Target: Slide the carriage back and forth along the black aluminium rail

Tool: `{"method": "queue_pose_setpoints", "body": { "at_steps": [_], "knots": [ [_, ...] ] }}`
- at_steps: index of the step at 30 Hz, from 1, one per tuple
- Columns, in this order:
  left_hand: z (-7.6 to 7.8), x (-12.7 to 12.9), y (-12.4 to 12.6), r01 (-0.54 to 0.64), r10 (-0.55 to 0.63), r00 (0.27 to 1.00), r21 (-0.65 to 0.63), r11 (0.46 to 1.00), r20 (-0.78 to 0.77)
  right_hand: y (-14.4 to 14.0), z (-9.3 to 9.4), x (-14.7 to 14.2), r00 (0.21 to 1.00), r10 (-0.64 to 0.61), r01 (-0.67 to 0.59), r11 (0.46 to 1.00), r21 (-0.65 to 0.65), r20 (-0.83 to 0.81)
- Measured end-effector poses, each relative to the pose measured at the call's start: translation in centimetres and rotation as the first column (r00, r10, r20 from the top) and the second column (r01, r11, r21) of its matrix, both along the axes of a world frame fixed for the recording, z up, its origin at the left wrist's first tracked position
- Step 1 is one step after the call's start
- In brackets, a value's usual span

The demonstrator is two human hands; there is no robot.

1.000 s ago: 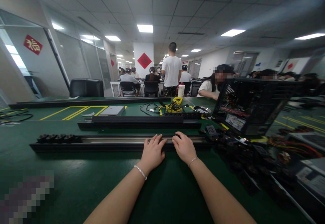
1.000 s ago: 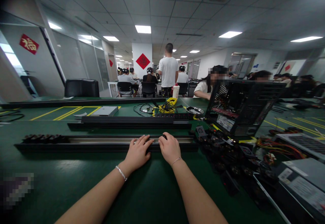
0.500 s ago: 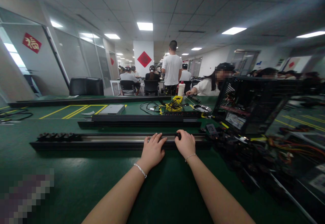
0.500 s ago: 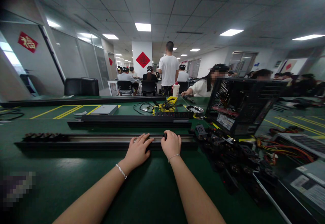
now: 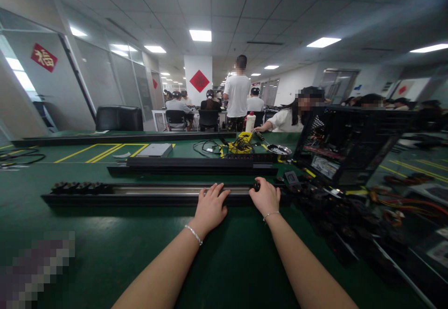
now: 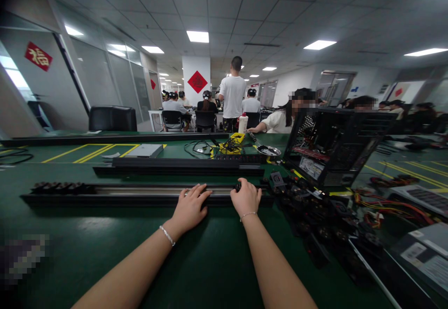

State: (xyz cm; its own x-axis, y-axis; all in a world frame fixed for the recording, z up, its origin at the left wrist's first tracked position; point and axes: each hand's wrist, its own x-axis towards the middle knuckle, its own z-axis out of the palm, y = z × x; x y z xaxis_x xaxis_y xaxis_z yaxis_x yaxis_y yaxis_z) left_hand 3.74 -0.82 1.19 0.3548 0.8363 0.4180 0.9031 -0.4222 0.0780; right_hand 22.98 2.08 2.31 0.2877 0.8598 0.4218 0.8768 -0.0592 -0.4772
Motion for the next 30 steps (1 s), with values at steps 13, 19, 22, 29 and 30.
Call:
{"method": "queue_pose_setpoints", "body": {
  "at_steps": [13,19,22,29,30],
  "knots": [
    [0.0,0.3,0.4,-0.029,0.029,1.000,0.051,0.998,0.012,-0.1,-0.5,1.2,0.999,-0.040,0.039,0.999,0.035,0.027],
    [0.2,0.2,0.7,-0.049,0.048,0.999,0.006,0.999,0.017,-0.1,-0.7,0.8,0.999,-0.034,0.033,0.998,0.045,0.016],
    [0.3,-0.3,0.6,-0.063,0.063,0.998,-0.001,0.998,0.017,-0.2,-0.8,0.2,1.000,-0.023,0.022,0.998,0.053,0.010],
    [0.7,-1.0,0.5,-0.077,0.078,0.997,-0.022,0.997,0.014,-0.2,-0.6,-0.5,1.000,-0.013,0.013,1.000,0.009,-0.002],
    [0.7,-1.1,0.5,-0.076,0.077,0.997,-0.019,0.997,0.015,-0.2,-0.5,-0.4,1.000,-0.022,0.022,1.000,-0.001,-0.001]
  ]
}}
